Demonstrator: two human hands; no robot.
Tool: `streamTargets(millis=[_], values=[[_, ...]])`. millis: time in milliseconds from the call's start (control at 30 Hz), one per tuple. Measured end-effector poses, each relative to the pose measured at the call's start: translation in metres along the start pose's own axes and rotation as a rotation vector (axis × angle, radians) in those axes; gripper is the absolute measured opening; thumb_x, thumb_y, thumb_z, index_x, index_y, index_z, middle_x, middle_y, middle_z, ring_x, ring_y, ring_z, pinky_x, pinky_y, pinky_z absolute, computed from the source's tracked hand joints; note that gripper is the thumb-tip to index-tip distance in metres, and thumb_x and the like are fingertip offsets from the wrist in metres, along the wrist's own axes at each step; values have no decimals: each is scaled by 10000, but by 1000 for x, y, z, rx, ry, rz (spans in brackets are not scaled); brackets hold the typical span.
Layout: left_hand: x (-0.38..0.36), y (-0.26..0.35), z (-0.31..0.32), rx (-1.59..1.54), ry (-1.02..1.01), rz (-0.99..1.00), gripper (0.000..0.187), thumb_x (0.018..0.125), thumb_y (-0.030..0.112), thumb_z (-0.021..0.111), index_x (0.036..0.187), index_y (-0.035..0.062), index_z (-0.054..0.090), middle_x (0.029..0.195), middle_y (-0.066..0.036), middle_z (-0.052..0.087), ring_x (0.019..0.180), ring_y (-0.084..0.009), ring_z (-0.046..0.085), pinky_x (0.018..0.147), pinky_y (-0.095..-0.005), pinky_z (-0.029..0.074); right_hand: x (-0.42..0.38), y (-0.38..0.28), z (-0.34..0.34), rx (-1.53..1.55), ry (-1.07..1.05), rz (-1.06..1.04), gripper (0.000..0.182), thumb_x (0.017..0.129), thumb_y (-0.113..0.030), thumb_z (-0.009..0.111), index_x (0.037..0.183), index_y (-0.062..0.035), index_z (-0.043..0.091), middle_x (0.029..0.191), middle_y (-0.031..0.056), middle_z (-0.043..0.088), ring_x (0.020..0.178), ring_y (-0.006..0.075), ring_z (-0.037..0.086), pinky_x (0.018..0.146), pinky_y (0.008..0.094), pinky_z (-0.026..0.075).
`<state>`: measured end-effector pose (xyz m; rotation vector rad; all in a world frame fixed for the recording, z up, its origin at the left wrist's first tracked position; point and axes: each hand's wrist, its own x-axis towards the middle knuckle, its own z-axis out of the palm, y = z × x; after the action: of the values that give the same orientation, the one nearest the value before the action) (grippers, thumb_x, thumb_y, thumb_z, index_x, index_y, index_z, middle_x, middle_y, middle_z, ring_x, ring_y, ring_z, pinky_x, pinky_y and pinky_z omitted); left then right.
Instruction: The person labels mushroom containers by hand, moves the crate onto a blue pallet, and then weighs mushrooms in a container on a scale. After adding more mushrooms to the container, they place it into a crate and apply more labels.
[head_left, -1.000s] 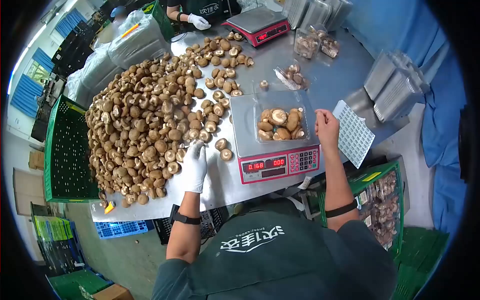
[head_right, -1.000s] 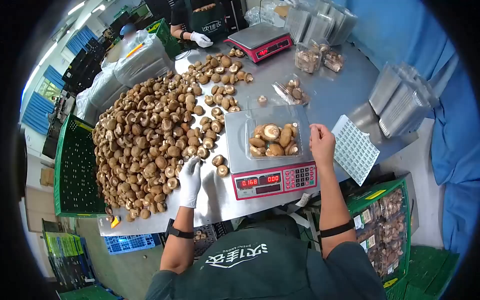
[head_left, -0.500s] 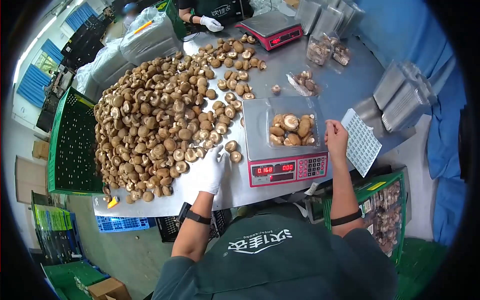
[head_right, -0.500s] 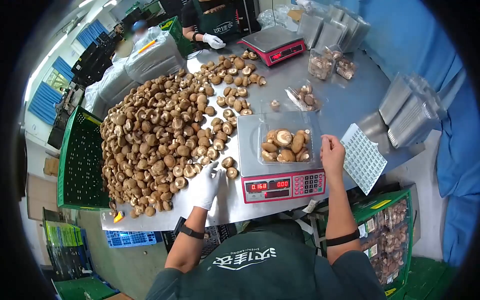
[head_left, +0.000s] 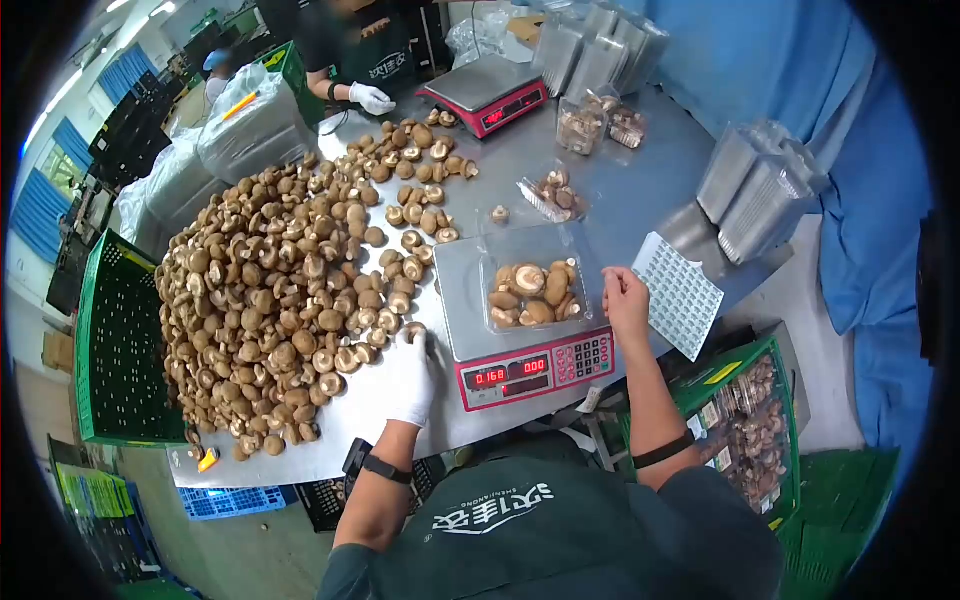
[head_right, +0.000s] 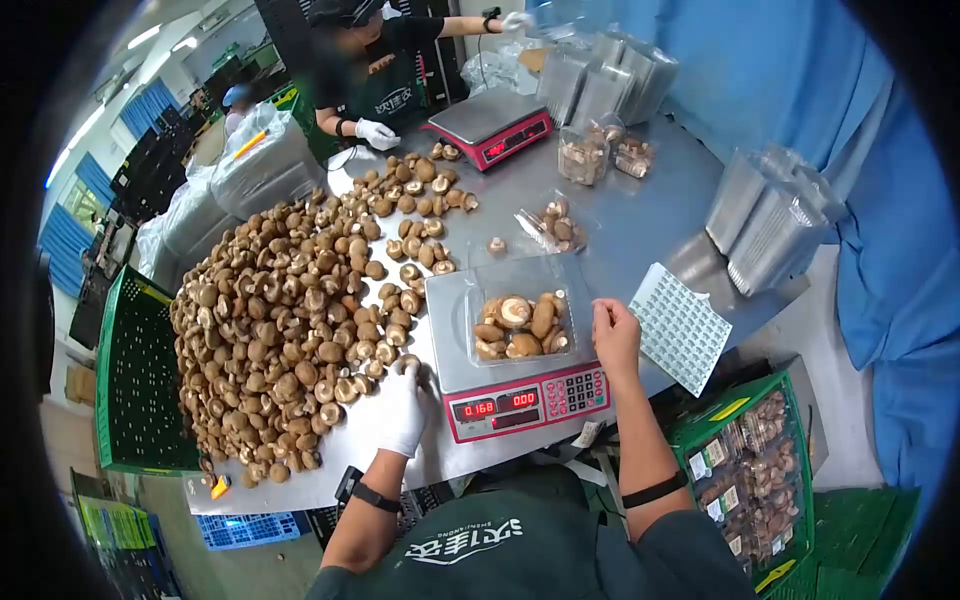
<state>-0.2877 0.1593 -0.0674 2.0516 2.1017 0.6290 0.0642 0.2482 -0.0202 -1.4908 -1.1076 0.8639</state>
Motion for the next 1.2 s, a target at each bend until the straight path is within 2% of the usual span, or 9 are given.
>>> streamTargets(millis=[167, 233, 300, 433, 567, 633, 1000, 1100, 1200], values=[[-12, -11, -9, -41, 93, -36, 405, 836, 40, 586, 1240, 14, 592, 1437, -307, 401, 1115, -436, 575, 913, -437, 502, -4, -2, -2, -19, 26, -14, 174, 971, -147, 584, 960, 8, 663, 593, -9, 541, 488, 60, 494, 455, 240, 380], [-14, -2, -32, 121, 126, 8, 341, 851, 92, 592, 1185, 114, 655, 1384, -191, 513, 937, -344, 671, 753, -399, 558, -4, 0, -4, -40, 32, -38, 173, 968, -147, 587, 960, 9, 663, 598, -8, 545, 488, 62, 495, 455, 243, 383], [-16, -10, -36, 169, 171, 3, 311, 849, 95, 602, 1150, 134, 669, 1343, -162, 554, 884, -327, 683, 723, -395, 561, -3, 2, -3, -31, 29, 0, 168, 964, -145, 590, 964, 7, 663, 609, -7, 548, 495, 65, 497, 462, 246, 389], [-14, -15, -42, -52, 259, -41, 296, 888, 13, 566, 1174, 65, 622, 1274, -160, 587, 1077, -340, 626, 888, -382, 526, 0, 1, -1, -29, 36, -8, 161, 962, -137, 589, 966, 5, 665, 619, -6, 553, 509, 63, 501, 473, 244, 391], [4, 12, -58, -281, 241, -78, 318, 877, -34, 581, 1187, 37, 601, 1246, -158, 595, 1126, -329, 602, 942, -370, 498, 3, 1, 3, -32, 26, -45, 165, 963, -139, 587, 961, 6, 666, 620, -7, 553, 509, 63, 499, 476, 243, 388], [15, 28, -60, -327, 350, 93, 360, 850, -75, 605, 1194, 32, 591, 1227, -158, 598, 1121, -316, 600, 942, -364, 493, 5, 1, 5, -9, 27, -22, 171, 966, -143, 584, 957, 6, 666, 619, -8, 552, 512, 64, 499, 480, 242, 387], [62, 133, -70, -320, -15, 519, 338, 853, -2, 639, 1186, 47, 613, 1281, -186, 570, 1173, -385, 569, 980, -419, 485, 7, 0, 0, 1, 25, -26, 168, 965, -137, 575, 951, 5, 664, 611, -7, 552, 507, 68, 502, 481, 248, 389], [63, 132, -67, -188, 46, 639, 332, 866, 29, 639, 1196, 54, 617, 1334, -201, 546, 1223, -405, 537, 1022, -443, 462, 10, 4, -4, -26, 28, -45, 171, 965, -137, 573, 944, 6, 665, 604, -1, 555, 502, 69, 504, 479, 250, 391], [55, 127, -70, -324, 30, 522, 383, 869, 8, 628, 1246, 75, 615, 1374, -205, 525, 1276, -405, 500, 1057, -441, 428, 12, 9, -8, -36, 36, -51, 174, 963, -141, 576, 933, 6, 666, 592, 2, 553, 497, 69, 503, 478, 251, 392]])
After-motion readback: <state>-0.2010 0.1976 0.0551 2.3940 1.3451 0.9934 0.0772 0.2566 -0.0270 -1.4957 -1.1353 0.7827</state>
